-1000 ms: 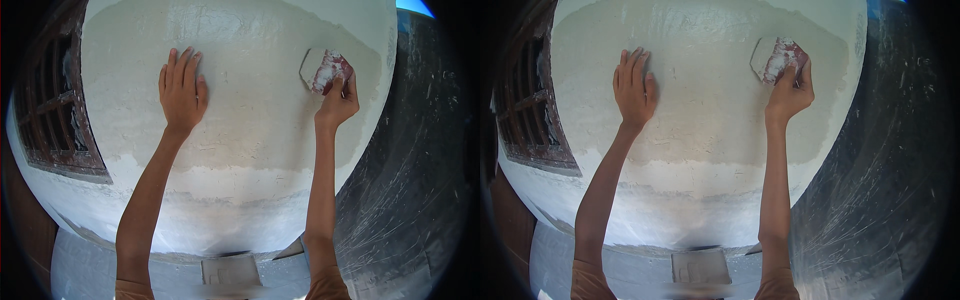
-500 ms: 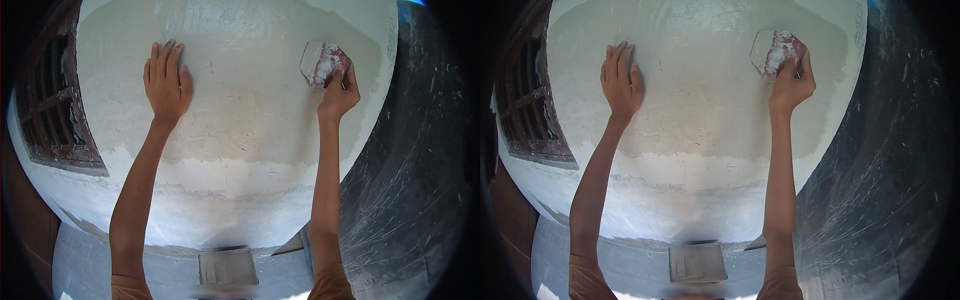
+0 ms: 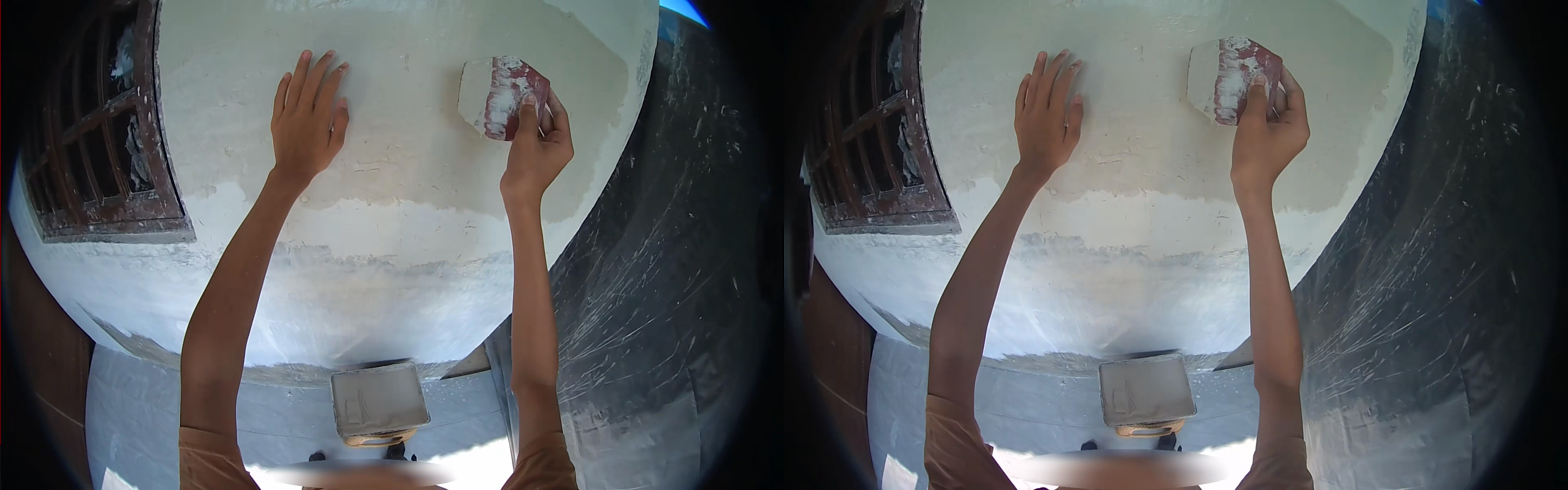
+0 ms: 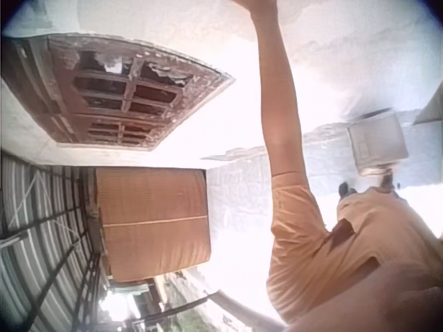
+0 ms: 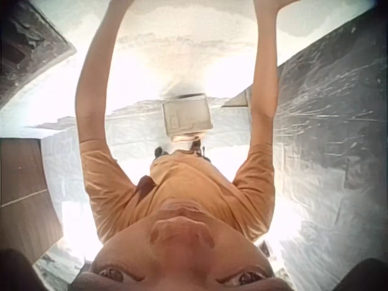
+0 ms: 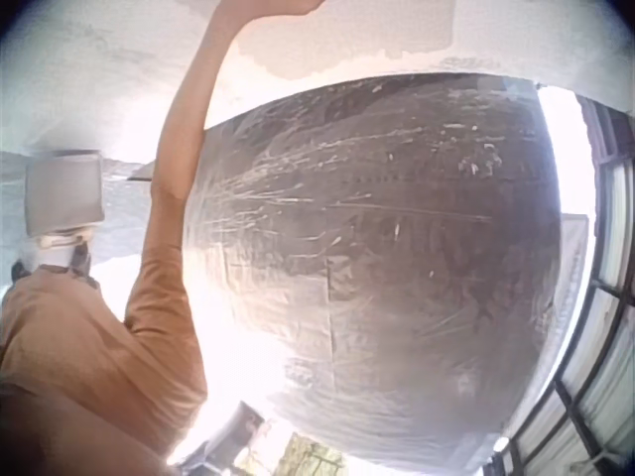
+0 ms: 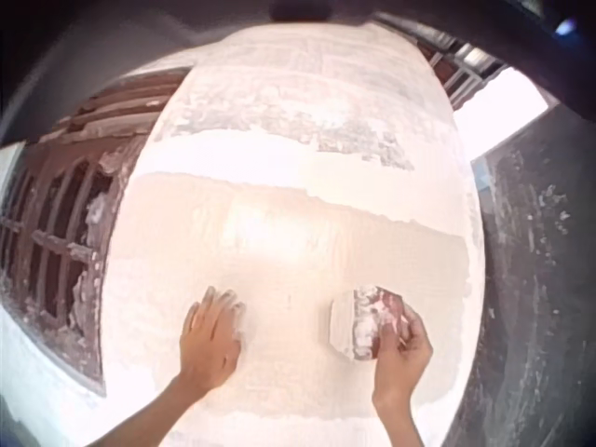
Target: The person applies wall putty to a wall around a window frame using a putty knife, patching areas with the filler.
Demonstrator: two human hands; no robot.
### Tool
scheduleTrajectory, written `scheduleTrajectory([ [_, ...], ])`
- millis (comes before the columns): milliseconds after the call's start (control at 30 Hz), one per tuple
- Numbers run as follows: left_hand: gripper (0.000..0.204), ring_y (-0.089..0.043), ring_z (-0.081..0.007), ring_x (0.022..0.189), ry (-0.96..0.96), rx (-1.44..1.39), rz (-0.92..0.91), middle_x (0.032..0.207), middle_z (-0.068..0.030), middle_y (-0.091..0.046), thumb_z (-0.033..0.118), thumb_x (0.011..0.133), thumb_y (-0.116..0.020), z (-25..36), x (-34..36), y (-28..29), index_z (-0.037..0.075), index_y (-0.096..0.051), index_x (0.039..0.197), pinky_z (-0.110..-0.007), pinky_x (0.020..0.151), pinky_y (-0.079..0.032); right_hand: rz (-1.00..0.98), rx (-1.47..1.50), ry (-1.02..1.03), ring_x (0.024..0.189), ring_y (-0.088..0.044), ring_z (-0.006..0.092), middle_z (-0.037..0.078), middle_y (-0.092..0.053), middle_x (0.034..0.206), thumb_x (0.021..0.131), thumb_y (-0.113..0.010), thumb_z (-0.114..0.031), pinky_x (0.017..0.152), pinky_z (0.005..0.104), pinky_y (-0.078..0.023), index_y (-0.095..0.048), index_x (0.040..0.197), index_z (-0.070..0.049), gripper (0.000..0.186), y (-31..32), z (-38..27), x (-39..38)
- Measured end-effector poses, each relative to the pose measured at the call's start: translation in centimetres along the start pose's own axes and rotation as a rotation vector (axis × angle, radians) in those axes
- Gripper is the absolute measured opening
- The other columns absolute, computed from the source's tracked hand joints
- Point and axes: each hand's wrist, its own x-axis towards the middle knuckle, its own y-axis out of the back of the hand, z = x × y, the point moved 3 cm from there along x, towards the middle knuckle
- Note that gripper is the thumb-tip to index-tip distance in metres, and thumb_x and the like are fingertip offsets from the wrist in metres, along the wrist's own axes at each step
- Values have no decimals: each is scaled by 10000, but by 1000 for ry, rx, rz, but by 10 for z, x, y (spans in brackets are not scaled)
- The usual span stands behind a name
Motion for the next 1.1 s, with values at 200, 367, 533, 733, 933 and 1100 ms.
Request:
scheduleTrajectory([
  [200, 429, -339, -330, 1417, 91, -95, -119, 1461, -71, -457, 171, 923, -501, -26, -87, 38, 120, -526, 1348, -496, 1114, -303, -137, -100, -150, 847, -638, 95, 141, -709, 1009, 953, -569, -24, 721, 231, -519, -543, 1229, 80, 296, -17, -3, -96],
  [367, 436, -318, -324, 1432, 198, -111, -287, 1467, -73, -452, 173, 933, -506, -23, -188, 70, 114, -514, 1365, -509, 1116, -289, -208, -152, -352, 806, -617, 67, 129, -716, 975, 951, -576, -19, 681, 222, -503, -550, 1227, 62, 289, 4, 27, -186],
  [533, 419, -301, -301, 1447, 354, -87, -561, 1478, -62, -443, 178, 948, -511, 5, -319, 106, 114, -513, 1362, -513, 1122, -285, -343, -308, -576, 708, -576, 34, 94, -713, 884, 941, -586, -5, 623, 198, -460, -572, 1207, 44, 271, 60, 82, -282],
  [733, 394, -307, -307, 1443, 556, -19, -905, 1459, -84, -455, 190, 969, -520, 72, -477, 175, 94, -502, 1351, -504, 1120, -296, -516, -525, -807, 651, -609, 95, 107, -706, 770, 912, -632, -135, 639, 259, -478, -608, 1181, -18, 294, 147, 130, -408],
  [933, 388, -375, -356, 1388, 923, -66, -1137, 1406, -165, -478, 202, 980, -505, 166, -603, 255, 41, -483, 1332, -496, 1079, -354, -752, -656, -840, 807, -677, 112, 107, -736, 904, 930, -625, -106, 721, 263, -515, -657, 1166, -10, 257, 237, 154, -538],
  [1100, 413, -465, -424, 1282, 1408, -258, -1183, 1362, -250, -482, 222, 998, -483, 219, -680, 296, 1, -456, 1346, -459, 1041, -403, -929, -610, -899, 940, -705, 192, 136, -731, 1001, 921, -611, -64, 813, 299, -530, -669, 1145, -10, 238, 281, 152, -618],
])
